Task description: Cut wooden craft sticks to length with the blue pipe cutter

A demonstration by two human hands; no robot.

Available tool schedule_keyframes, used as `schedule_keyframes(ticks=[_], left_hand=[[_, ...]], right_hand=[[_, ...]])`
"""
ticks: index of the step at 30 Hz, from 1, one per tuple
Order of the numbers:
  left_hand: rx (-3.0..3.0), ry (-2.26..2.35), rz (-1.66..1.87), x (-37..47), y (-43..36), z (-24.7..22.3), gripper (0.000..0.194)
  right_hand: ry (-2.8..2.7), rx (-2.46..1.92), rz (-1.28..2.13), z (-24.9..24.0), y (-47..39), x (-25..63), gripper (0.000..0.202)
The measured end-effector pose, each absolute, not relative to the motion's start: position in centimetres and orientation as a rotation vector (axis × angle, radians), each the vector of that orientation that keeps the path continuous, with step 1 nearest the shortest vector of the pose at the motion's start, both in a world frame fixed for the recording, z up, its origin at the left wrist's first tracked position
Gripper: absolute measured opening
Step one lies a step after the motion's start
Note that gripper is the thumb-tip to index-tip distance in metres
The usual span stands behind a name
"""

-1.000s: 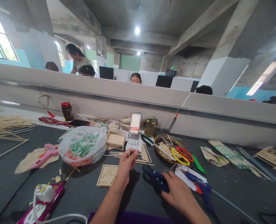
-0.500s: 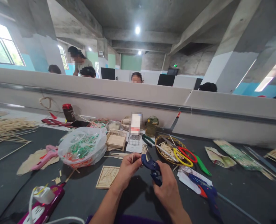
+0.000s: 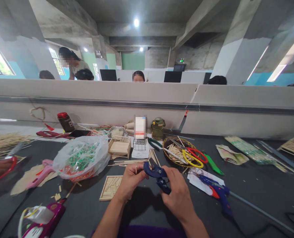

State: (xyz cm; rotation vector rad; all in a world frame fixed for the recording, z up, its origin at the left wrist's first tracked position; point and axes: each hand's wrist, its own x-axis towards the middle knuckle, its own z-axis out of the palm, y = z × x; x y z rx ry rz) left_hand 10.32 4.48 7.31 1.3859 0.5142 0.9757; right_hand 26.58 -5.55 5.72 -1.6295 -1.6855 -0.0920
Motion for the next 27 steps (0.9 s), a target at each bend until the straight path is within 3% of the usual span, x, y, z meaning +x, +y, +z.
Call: schedule_keyframes(ticks=[27], left_hand=[[1.493, 0.414, 0.965, 9.74, 4.81, 8.24, 0.021]], right_hand=[[-1.739, -1.525, 0.039, 5.93, -5.76, 26.39, 0.051]])
